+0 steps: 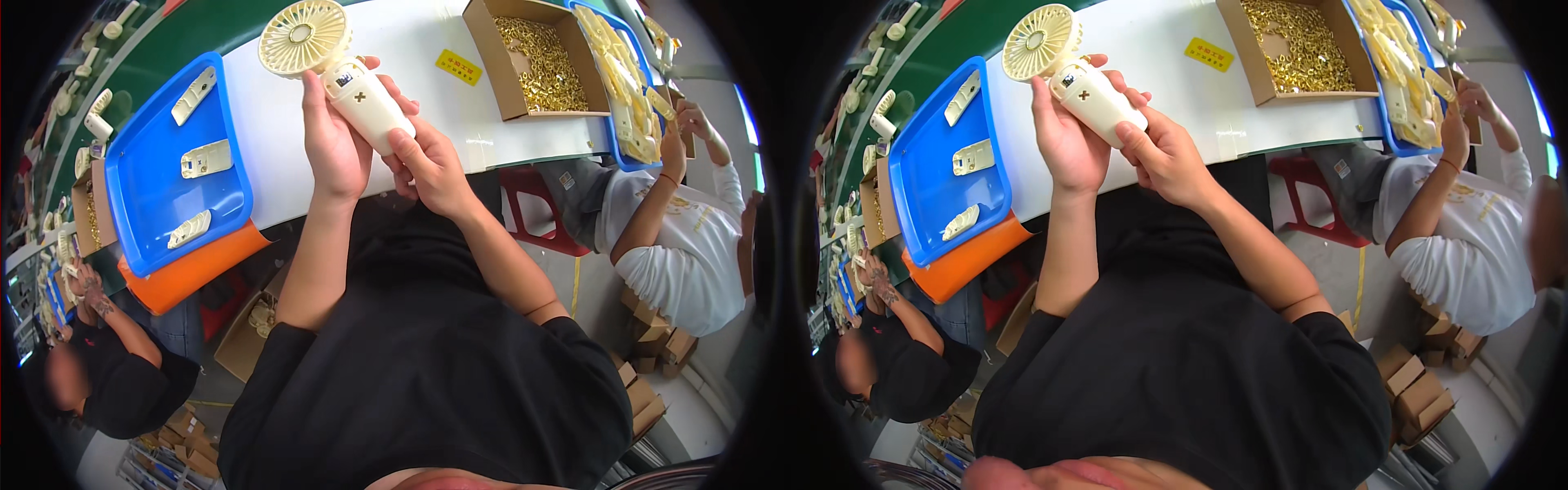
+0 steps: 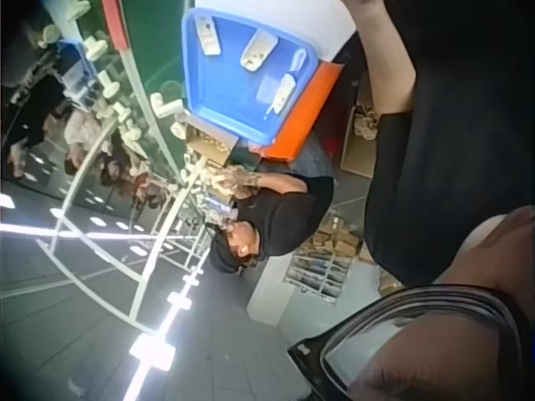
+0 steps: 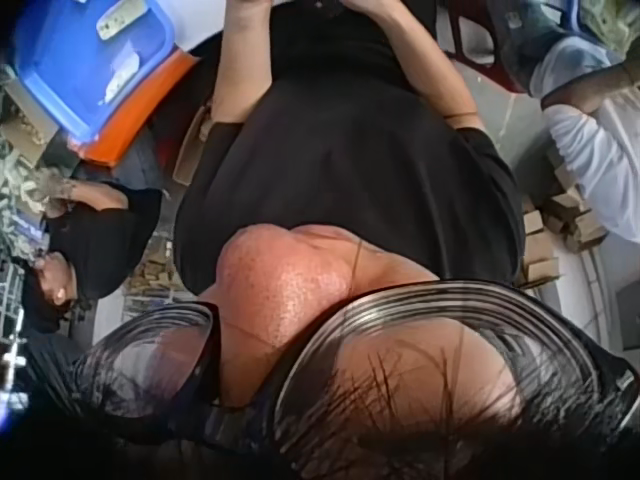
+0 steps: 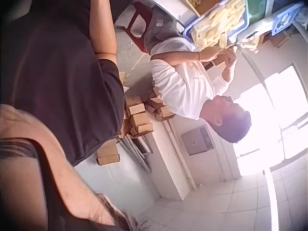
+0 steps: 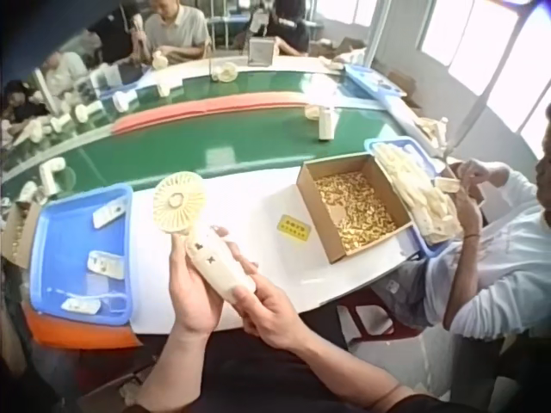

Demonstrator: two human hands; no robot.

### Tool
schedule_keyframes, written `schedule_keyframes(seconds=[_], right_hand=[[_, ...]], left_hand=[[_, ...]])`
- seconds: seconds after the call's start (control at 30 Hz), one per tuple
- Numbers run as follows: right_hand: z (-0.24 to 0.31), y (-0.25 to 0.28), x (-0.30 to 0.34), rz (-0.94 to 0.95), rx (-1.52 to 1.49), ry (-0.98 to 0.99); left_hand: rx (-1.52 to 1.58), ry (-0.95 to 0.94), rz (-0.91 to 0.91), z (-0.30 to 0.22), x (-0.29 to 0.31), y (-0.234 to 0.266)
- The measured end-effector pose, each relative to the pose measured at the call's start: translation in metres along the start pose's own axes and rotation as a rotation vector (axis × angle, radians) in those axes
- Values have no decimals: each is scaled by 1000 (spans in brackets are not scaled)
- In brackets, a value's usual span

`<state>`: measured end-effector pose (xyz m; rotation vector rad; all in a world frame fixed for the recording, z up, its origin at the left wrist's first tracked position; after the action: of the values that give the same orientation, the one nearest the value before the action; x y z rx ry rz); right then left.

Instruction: Manually assembling the housing, motor, circuit board, and fan blades of small portable fans on an assembly line.

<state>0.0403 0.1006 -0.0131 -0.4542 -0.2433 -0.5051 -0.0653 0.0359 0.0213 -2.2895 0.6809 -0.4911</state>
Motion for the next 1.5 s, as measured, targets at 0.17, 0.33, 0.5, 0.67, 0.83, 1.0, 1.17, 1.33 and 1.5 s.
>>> schedule_keyframes(seconds=[0.17,0.33,0.5,0.67,0.83,1.0,1.17,1.33,1.5], right_hand=[[41,0,-9,-313,891,604],[84,-36,-14,-318,967,1145],[74,-45,-34,-175,976,1024],[67,-43,-44,-145,892,798],[68,-42,-43,-119,916,682],[68,-40,-41,-33,802,702],[78,-16,-34,-49,500,683],[83,28,-42,-375,1097,591],[62,20,-47,-462,1428,925]], left_hand=[[-92,-83,-111,4,-9,23],[-56,-21,55,4,-7,24],[-21,36,-109,9,-8,29],[-101,85,-123,24,-9,43],[-129,61,-79,30,-9,50],[-141,36,-73,30,-9,54],[-67,-17,-248,26,-13,54],[29,38,-50,21,-11,54],[-13,-27,-33,19,-11,55]])
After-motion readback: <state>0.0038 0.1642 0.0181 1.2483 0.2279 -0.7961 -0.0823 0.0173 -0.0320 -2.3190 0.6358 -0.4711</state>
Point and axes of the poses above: each hand's wrist, its own x-axis away from the middle knuckle, its own y-axis out of the back of the hand, z = x × y, the point moved 5 cm from there along -x, towards the middle knuckle, and after that the axes turned 10 degrees about -z, right-handed, at the moved point
